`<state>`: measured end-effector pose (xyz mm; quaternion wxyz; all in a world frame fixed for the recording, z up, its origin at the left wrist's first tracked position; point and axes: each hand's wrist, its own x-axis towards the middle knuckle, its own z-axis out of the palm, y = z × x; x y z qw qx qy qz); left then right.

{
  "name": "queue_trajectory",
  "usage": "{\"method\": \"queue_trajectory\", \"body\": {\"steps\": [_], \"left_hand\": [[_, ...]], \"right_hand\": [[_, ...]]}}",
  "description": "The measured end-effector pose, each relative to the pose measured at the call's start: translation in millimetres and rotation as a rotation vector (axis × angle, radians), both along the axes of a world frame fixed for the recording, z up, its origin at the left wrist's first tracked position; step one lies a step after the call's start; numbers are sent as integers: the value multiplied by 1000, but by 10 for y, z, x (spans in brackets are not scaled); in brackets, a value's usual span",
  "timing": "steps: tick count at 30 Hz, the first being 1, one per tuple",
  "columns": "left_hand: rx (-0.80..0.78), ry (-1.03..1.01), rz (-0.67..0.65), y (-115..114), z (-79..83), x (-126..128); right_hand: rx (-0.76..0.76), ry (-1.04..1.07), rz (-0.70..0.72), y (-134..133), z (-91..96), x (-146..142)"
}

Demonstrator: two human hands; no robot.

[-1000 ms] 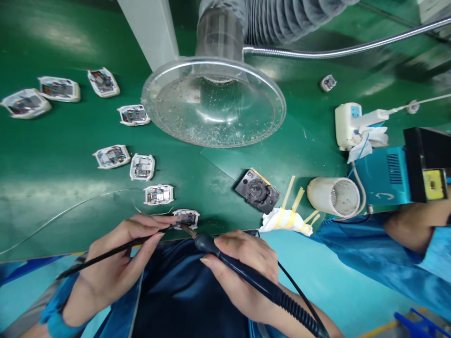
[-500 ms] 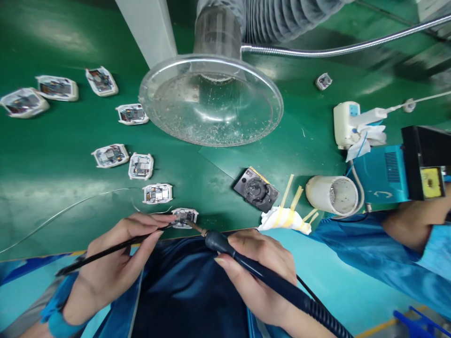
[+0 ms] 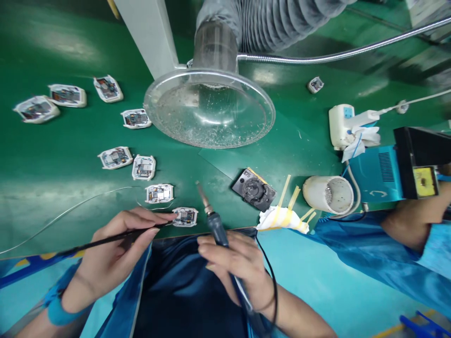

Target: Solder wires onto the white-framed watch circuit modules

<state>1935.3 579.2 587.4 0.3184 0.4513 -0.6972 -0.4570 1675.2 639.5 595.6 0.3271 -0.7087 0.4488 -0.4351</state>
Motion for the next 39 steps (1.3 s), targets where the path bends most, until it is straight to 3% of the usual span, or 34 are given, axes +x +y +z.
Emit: {"method": "queue_trajectory", "body": {"steps": [3, 9, 15, 27, 39], "left_hand": [[33, 64, -3, -32, -8, 18], [15, 75, 22, -46, -21, 6], [35, 87, 3, -43, -13, 16], [-40, -24, -86, -45, 18, 26], [-46, -4, 11, -9, 10, -42]], "right_hand": [[-102, 99, 95, -53, -148, 231], [-216, 411, 4, -45, -294, 494], [-182, 363, -92, -35, -291, 407], [-155, 291, -54, -48, -293, 361], [-205, 340, 7, -71, -275, 414]]}}
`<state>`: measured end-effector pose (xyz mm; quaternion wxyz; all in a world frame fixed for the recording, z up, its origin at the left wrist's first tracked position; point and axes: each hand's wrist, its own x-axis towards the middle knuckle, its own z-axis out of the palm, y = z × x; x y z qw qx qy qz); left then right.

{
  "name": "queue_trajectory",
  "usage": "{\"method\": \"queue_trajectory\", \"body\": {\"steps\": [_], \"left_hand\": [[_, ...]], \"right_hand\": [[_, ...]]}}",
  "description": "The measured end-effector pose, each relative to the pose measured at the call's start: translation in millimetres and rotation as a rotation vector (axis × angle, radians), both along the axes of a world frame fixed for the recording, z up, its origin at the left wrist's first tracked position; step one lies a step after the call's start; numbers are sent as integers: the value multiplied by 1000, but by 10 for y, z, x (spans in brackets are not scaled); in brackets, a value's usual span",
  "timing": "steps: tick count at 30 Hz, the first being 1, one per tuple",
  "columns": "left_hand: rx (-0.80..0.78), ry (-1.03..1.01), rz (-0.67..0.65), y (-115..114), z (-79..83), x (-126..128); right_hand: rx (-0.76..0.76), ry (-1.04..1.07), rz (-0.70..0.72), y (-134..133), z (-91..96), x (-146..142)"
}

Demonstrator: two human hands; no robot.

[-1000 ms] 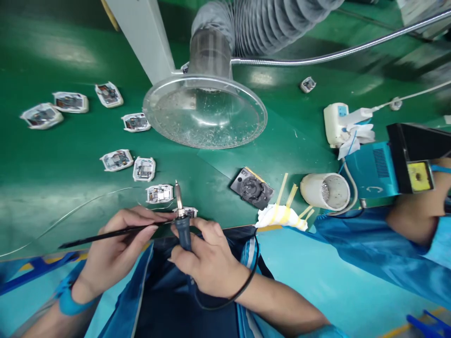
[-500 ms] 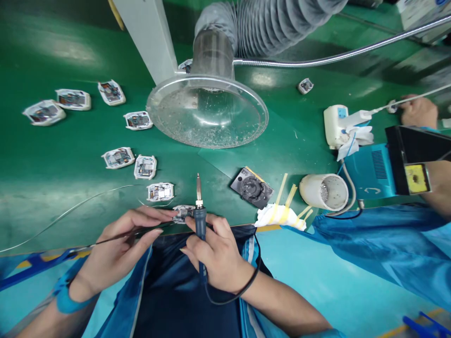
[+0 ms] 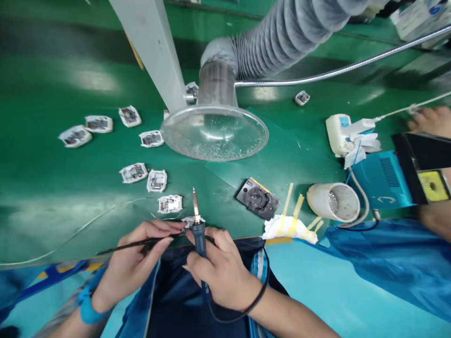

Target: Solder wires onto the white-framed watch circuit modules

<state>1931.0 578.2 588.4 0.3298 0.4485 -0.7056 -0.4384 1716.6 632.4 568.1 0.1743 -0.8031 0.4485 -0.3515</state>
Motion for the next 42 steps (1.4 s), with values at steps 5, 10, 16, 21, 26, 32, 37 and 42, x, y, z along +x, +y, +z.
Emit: {"method": "queue_trajectory", "body": {"steps": [5, 10, 16, 21, 26, 32, 37, 42], "left_hand": [[-27, -54, 20, 7, 22, -11], [-40, -88, 36, 38, 31, -40], [-42, -101, 55, 71, 10, -66], [-57, -121, 52, 89, 22, -82], [-54, -111, 83, 119, 22, -114], [-58, -85, 89, 125, 16, -118], [-78, -76, 75, 114, 12, -124], [-72, -64, 73, 114, 15, -120]], "right_hand": [[-20, 2, -12, -46, 4, 15], [-34, -82, -44, -77, -9, -73], [-7, -70, -14, -28, -31, -129], [30, -114, 20, -13, 1, -187], [83, -207, 32, 11, 113, -407], [315, -330, -289, 114, 398, -645], [271, -155, -255, 101, 575, -670], [290, -172, -221, -34, 648, -545]]}}
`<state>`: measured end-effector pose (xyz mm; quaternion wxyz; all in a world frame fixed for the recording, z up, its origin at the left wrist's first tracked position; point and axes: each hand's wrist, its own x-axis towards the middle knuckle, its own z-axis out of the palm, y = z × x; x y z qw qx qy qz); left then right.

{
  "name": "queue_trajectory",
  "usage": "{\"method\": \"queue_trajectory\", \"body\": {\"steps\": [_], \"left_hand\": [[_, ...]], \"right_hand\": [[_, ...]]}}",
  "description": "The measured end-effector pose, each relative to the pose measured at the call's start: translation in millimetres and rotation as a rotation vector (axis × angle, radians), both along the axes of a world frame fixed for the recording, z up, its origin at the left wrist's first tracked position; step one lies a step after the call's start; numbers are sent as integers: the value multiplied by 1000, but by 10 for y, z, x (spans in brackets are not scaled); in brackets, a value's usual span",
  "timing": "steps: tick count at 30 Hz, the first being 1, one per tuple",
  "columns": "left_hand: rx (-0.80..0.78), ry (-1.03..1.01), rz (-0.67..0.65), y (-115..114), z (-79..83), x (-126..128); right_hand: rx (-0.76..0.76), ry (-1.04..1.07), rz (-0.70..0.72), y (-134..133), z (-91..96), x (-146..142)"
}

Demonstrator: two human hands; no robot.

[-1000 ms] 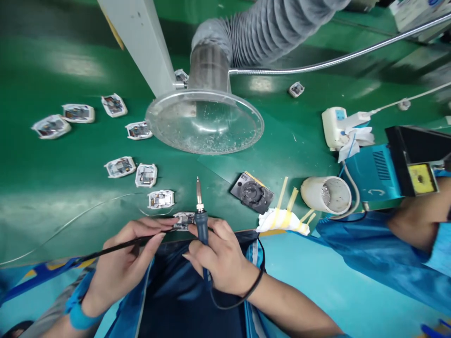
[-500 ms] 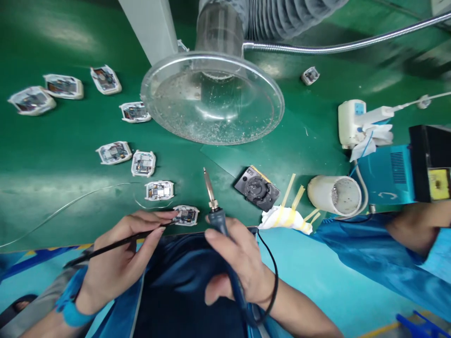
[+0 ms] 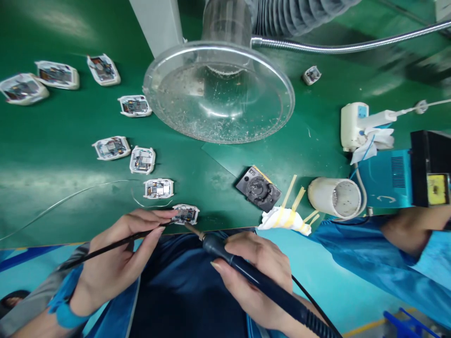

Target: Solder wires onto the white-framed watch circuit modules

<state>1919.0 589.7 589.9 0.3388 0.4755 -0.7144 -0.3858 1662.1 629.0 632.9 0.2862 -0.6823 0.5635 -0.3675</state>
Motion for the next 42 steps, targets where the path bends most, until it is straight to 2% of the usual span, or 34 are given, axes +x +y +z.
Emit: {"method": "queue_trajectory", "body": {"steps": [3, 5, 10, 15, 27, 33, 38, 42], "left_hand": [[20, -2, -8, 3, 5, 5], [17, -1, -6, 7, 7, 7], [12, -6, -23, 1, 10, 12], [-54, -16, -26, -24, -6, 7], [-69, -29, -19, -9, -12, 5], [-75, -29, -28, -18, -18, 12], [-67, -30, -25, -14, -13, 3], [-57, -26, -16, -8, -22, -4]], "right_hand": [[49, 149, 137, -63, 31, 13], [59, 214, 166, -88, 43, 5], [35, 198, 150, -121, 39, 27], [90, 264, 137, -133, 15, 86], [8, 274, 78, -115, 5, 145], [67, 255, 113, -31, -31, 100], [117, 240, 124, -18, 23, 47], [93, 260, 100, -25, 69, -19]]}}
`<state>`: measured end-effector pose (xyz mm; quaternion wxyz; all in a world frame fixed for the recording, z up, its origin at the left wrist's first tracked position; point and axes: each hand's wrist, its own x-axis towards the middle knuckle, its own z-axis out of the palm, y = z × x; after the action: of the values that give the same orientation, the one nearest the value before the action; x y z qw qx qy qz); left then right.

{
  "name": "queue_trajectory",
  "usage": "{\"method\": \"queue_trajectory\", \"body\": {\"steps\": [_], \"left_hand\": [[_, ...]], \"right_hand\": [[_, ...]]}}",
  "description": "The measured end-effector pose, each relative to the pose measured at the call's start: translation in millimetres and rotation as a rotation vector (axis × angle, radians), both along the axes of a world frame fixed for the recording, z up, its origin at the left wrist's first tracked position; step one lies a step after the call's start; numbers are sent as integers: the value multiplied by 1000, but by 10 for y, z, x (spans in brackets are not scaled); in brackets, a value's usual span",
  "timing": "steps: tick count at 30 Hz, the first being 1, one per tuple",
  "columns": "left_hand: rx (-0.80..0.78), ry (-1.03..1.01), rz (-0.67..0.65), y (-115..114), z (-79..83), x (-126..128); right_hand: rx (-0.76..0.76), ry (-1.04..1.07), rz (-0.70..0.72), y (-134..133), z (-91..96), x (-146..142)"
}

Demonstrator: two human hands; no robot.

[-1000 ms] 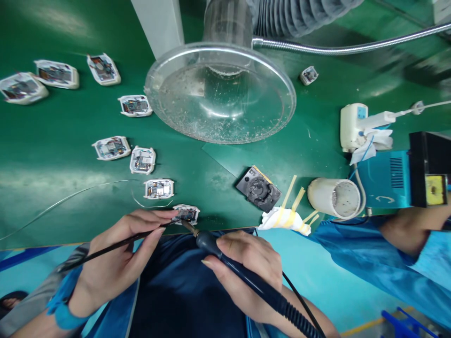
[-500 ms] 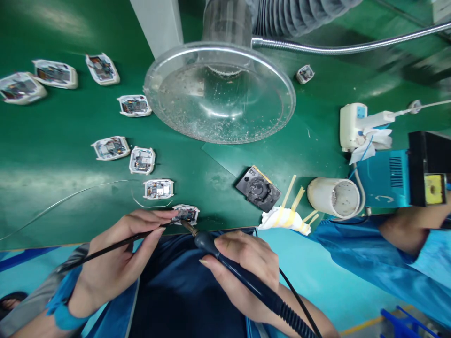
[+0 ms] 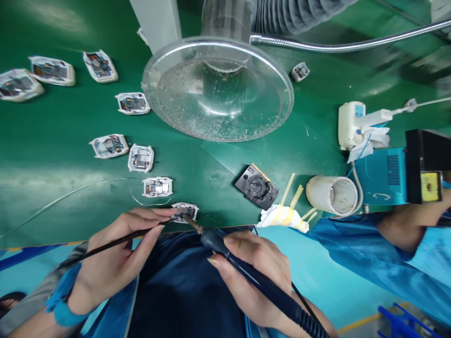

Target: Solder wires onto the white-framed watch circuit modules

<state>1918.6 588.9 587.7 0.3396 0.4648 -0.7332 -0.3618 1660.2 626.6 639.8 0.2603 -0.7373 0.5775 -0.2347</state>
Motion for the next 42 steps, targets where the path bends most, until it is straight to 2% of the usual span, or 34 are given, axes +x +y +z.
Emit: {"method": "queue_trajectory", "body": {"steps": [6, 11, 14, 17, 21, 24, 26, 28, 30, 32, 34, 35, 36, 38, 39, 40, 42], "left_hand": [[2, 4, 3, -1, 0, -14], [65, 61, -17, -12, -28, 77], [67, 105, -29, -52, -24, 143], [-3, 118, -111, -88, 19, 115], [-33, 119, -222, -106, 45, -37], [-164, -115, -198, -142, -19, -105], [-297, -297, -176, -173, -74, -109], [-376, -387, -195, -186, -93, -91], [-372, -381, -255, -191, -36, -52], [-286, -322, -415, -245, 114, 22], [-181, -258, -609, -439, 333, 144], [-167, -240, -654, -611, 451, 220], [-206, -265, -613, -833, 562, 303], [-383, -391, -328, -1398, 730, 466], [-473, -463, -134, -1709, 778, 536], [-509, -478, 2, -2015, 800, 591], [-543, -480, 141, -2543, 778, 643]], "right_hand": [[10, -49, -24, 28, -4, -9], [-119, -210, -84, 133, -165, -16], [-183, -393, -17, 174, -340, 29], [-178, -491, 99, 148, -488, 165], [-249, -476, 129, 95, -615, 348], [-319, -436, 60, 81, -717, 326], [-354, -335, -28, 69, -793, 233], [-382, -212, -106, 50, -862, 123], [-403, -121, -149, 30, -917, 39], [-430, -89, -153, 15, -954, 2], [-469, -93, -146, 8, -977, 4], [-491, -99, -144, 6, -985, 13], [-512, -105, -144, 5, -991, 22], [-542, -115, -148, 7, -1003, 35], [-549, -119, -148, 9, -1011, 36], [-549, -121, -146, 12, -1022, 36], [-553, -121, -141, 22, -1054, 32]]}}
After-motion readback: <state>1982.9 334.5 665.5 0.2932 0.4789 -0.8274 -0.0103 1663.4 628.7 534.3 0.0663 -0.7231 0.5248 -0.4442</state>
